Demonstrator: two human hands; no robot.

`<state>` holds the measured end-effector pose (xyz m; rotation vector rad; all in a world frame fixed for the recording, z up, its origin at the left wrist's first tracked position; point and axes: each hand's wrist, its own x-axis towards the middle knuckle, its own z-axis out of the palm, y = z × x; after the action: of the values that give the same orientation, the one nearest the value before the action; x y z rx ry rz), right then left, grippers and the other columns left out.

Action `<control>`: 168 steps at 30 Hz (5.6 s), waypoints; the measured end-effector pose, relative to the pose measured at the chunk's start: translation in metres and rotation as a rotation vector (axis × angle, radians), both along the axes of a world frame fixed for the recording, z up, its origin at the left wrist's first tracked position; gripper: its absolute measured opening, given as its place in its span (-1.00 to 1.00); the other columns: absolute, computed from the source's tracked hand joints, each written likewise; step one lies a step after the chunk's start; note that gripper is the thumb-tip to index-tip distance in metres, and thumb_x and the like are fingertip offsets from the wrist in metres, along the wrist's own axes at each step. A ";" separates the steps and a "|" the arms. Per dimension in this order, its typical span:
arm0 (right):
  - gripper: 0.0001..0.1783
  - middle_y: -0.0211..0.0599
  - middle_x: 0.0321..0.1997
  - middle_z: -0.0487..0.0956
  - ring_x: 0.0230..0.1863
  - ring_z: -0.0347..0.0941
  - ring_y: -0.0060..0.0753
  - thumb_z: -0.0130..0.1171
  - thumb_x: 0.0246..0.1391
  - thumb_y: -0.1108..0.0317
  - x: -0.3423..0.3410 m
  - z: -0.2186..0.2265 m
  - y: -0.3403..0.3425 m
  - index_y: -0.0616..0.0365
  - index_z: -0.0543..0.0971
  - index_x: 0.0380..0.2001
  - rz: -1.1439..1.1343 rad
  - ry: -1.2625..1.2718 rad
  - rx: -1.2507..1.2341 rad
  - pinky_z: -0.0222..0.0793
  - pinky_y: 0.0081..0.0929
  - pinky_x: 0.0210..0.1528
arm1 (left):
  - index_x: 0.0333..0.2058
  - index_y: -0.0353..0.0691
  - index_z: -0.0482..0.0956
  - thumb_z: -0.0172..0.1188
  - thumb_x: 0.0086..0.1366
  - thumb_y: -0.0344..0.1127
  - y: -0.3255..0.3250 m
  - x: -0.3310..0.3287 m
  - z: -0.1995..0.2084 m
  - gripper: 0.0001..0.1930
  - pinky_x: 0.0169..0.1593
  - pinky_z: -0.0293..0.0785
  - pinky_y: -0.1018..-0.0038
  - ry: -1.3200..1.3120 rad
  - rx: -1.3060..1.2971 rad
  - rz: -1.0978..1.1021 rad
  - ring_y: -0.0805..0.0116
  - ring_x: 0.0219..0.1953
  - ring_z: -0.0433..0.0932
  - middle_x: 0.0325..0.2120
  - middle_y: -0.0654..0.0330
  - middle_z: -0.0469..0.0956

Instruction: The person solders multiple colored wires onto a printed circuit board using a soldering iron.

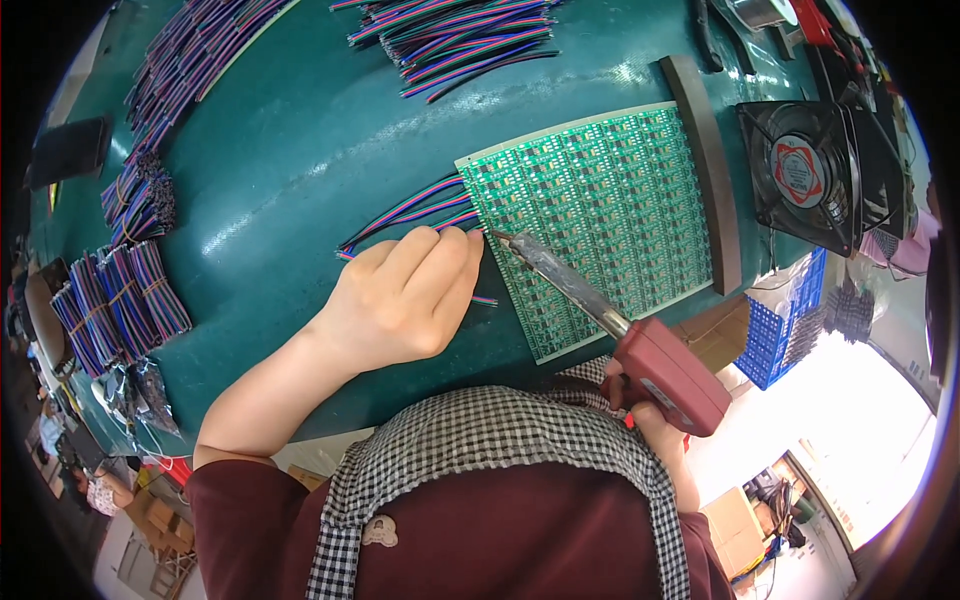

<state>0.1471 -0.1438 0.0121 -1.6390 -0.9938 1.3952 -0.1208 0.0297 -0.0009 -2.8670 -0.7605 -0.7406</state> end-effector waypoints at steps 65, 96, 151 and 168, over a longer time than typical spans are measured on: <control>-0.05 -0.23 -0.23 0.56 -0.39 0.46 -0.53 0.50 -0.22 0.18 0.000 0.016 0.006 0.34 0.28 0.22 -0.138 0.291 0.028 0.33 -0.64 -0.41 | -0.32 -0.26 0.53 0.20 0.04 -0.47 -0.015 0.003 0.006 -0.82 -0.43 0.47 0.39 -0.152 -0.639 0.157 0.23 -0.47 0.52 -0.40 0.17 0.50; -0.31 -0.13 -0.05 0.59 -0.09 0.57 -0.24 0.43 -0.21 0.29 0.005 -0.007 -0.003 0.33 0.47 0.04 0.108 -0.151 0.109 0.46 -0.39 -0.07 | -0.28 -0.37 0.59 0.20 -0.10 -0.45 -0.016 0.000 -0.002 -0.69 -0.55 0.43 0.62 -0.044 -0.181 0.101 0.39 -0.42 0.49 -0.36 0.14 0.45; -0.29 -0.20 -0.20 0.63 -0.27 0.61 -0.35 0.39 -0.31 0.47 0.007 0.001 -0.004 0.36 0.46 0.04 0.105 -0.025 0.074 0.52 -0.50 -0.22 | -0.34 -0.36 0.60 0.23 -0.08 -0.46 -0.014 0.001 0.001 -0.76 -0.54 0.38 0.64 -0.007 -0.093 0.052 0.45 -0.44 0.43 -0.40 0.20 0.45; -0.13 -0.13 -0.15 0.59 -0.42 0.49 -0.49 0.45 -0.22 0.33 -0.002 0.005 -0.001 0.44 0.32 0.17 -0.079 0.254 0.024 0.40 -0.62 -0.40 | -0.35 -0.38 0.59 0.23 -0.09 -0.47 -0.016 0.002 -0.003 -0.76 -0.56 0.35 0.63 -0.013 -0.080 0.069 0.45 -0.47 0.41 -0.42 0.21 0.44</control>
<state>0.1455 -0.1445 0.0174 -1.4259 -0.7875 1.4882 -0.1189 0.0142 -0.0039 -2.8917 -0.9052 -0.7370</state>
